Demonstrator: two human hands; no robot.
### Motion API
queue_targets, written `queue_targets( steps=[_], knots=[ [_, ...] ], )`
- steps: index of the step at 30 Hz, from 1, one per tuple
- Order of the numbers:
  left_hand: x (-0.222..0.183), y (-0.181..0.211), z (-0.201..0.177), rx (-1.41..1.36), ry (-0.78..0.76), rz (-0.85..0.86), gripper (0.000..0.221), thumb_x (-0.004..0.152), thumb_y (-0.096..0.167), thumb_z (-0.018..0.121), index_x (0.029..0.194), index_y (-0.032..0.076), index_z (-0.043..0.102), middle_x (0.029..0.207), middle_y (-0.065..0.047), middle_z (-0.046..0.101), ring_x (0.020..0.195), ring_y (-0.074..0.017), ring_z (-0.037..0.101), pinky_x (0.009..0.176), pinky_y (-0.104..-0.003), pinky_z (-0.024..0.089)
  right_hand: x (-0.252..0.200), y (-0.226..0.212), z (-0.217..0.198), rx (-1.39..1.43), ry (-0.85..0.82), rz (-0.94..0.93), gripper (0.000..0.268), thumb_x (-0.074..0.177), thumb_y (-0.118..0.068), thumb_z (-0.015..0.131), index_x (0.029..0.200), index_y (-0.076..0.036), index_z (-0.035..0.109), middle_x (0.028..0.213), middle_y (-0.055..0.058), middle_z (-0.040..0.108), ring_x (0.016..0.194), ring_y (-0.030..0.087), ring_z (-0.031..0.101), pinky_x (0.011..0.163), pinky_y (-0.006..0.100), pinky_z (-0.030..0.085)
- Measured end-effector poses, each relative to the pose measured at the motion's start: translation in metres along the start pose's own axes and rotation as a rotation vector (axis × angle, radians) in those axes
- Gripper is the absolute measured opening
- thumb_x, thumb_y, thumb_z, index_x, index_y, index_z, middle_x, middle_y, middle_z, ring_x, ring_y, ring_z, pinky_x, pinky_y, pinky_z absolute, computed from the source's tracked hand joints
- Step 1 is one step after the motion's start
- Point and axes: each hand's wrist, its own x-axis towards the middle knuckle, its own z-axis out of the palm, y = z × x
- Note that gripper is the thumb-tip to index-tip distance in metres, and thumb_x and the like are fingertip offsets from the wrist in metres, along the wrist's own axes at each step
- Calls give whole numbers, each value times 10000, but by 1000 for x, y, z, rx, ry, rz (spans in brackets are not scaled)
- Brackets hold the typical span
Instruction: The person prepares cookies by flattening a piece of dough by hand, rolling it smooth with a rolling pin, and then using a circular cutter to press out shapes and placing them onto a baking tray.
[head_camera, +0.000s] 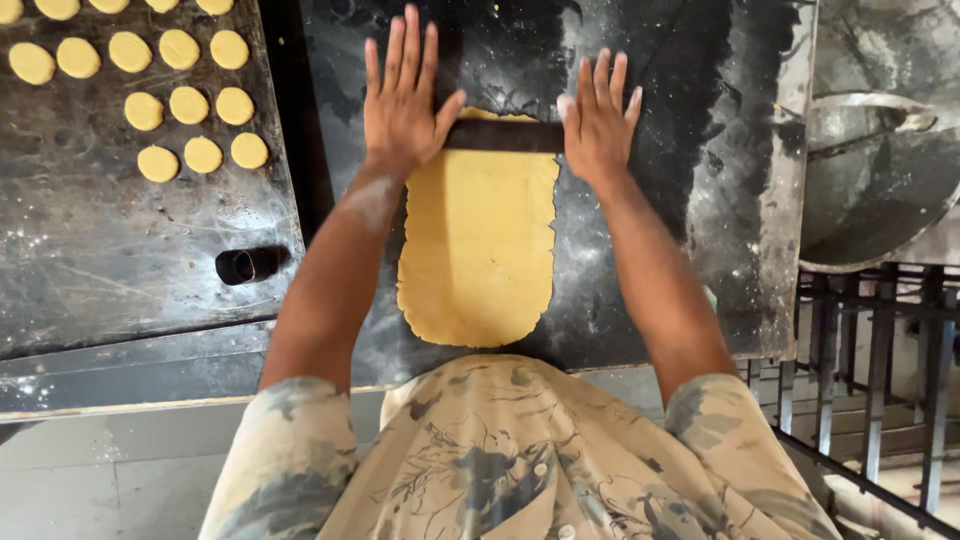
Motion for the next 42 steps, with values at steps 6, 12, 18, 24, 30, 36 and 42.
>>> queue_targets(
  steps=[6, 12, 18, 24, 30, 36, 42],
  knots=[
    [-9, 3, 5, -20, -21, -67, 888, 1084, 655, 268, 1684, 12, 150, 1730, -226, -3, 1616, -347, -9, 1292, -576, -6, -8, 4, 0, 7, 14, -81, 622, 1134, -370, 382, 1653, -33, 328, 1732, 202, 185, 1612, 377, 75, 1253, 672, 102],
    [-123, 29, 22, -13, 54, 48, 1172, 961, 827, 345, 1590, -149, 186, 1704, -285, 77, 1598, -398, 26, 1291, -541, 46, -133, -16, -24, 92, 11, -186, 782, 1028, -417, 484, 1622, 46, 276, 1725, 238, 159, 1593, 466, 86, 1244, 674, 17],
    [-226, 56, 31, 32, -35, 42, 1145, 927, 795, 407, 1607, -108, 221, 1702, -253, 154, 1595, -376, 100, 1280, -526, 81, -235, -17, -30, 145, -14, -226, 848, 1024, -517, 506, 1613, 46, 271, 1711, 224, 200, 1589, 429, 181, 1244, 673, 17],
    [-279, 74, 25, -40, -132, -38, 1094, 902, 811, 405, 1595, -22, 251, 1683, -194, 197, 1588, -334, 131, 1301, -518, 76, -285, -8, -31, 113, -9, -146, 697, 1028, -457, 502, 1600, -84, 360, 1667, 78, 362, 1595, 243, 309, 1308, 598, 104],
    [-241, 69, 30, 9, 3, 52, 1143, 912, 813, 397, 1602, -84, 231, 1694, -265, 155, 1588, -372, 117, 1263, -553, 48, -260, -18, -34, 209, 19, -260, 788, 1045, -421, 541, 1628, 33, 269, 1714, 241, 215, 1599, 417, 165, 1255, 629, 67],
    [-311, 86, 33, -34, -1, 52, 1176, 893, 824, 386, 1595, -104, 218, 1690, -266, 166, 1586, -376, 116, 1267, -552, 41, -334, -28, -43, 157, -2, -303, 844, 982, -461, 611, 1581, 47, 305, 1676, 230, 247, 1565, 397, 208, 1233, 645, 78],
    [-346, 85, 48, 219, 67, 58, 646, 949, 226, 530, 1562, 39, 445, 1578, -92, 478, 1481, -254, 415, 1252, -490, 254, -348, -12, -32, 227, 16, -284, 526, 980, -136, 624, 1485, -27, 521, 1494, 172, 537, 1419, 359, 465, 1183, 512, 329]
  ],
)
